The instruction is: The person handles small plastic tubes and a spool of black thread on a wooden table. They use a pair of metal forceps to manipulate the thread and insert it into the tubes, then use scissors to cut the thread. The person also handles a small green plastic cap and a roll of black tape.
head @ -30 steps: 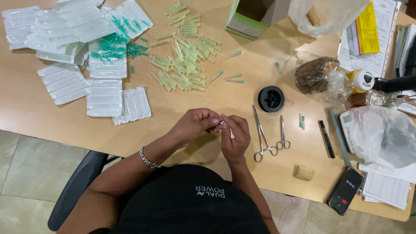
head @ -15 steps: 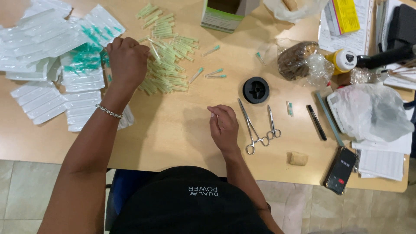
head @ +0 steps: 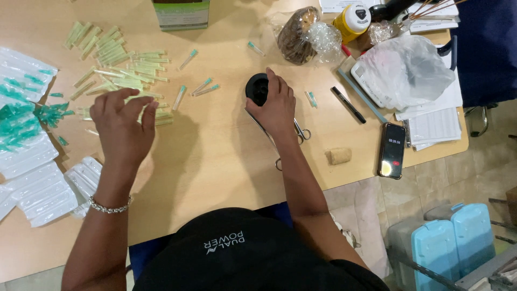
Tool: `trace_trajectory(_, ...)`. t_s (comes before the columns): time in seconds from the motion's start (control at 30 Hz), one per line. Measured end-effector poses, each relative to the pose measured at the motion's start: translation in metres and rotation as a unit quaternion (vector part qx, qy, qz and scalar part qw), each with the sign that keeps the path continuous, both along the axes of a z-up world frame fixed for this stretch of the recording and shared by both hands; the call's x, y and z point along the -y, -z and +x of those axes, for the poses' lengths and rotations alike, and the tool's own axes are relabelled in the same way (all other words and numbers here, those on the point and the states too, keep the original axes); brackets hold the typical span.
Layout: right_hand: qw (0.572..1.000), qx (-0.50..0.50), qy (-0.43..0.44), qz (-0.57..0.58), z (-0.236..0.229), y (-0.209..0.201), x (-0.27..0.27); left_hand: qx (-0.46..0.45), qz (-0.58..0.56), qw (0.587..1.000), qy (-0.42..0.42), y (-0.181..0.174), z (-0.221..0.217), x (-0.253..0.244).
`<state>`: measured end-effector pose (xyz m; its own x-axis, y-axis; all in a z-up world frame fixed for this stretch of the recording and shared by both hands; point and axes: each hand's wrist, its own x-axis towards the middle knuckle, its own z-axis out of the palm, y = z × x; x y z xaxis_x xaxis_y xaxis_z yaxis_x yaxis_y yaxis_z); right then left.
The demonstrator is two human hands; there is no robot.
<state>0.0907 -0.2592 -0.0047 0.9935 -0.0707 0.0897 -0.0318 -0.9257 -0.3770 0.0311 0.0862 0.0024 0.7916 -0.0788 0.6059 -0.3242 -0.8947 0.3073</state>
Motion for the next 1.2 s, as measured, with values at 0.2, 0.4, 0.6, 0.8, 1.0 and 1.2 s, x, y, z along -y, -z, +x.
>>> trace_trajectory(0.2, 0.935, 0.119, -0.112, 0.315, -0.019, -0.016, 0.003, -0.034, -0.159, 0.984, 0.078, -0.031, -0.029, 0.042)
trace_trajectory(0.4, 0.841, 0.164, -0.219, 0.466, -0.057, -0.022, -0.018, -0.048, -0.236, 0.959, 0.149, -0.048, -0.050, 0.089)
trace_trajectory(0.6, 0.809, 0.156, -0.228, 0.519, -0.091, -0.021, -0.030, -0.030, -0.237, 0.949, 0.207, -0.046, -0.059, 0.116)
trace_trajectory(0.8, 0.789, 0.167, -0.263, 0.529, -0.106, -0.032, -0.039, 0.050, -0.215, 0.949, 0.227, -0.050, -0.068, 0.123)
trace_trajectory(1.0, 0.771, 0.157, -0.281, 0.549, -0.110, -0.038, -0.036, 0.093, -0.190, 0.947, 0.241, -0.057, -0.070, 0.117)
trace_trajectory(1.2, 0.690, 0.137, -0.242, 0.668, -0.116, -0.032, -0.030, 0.053, -0.253, 0.936, 0.238, -0.069, -0.076, 0.116)
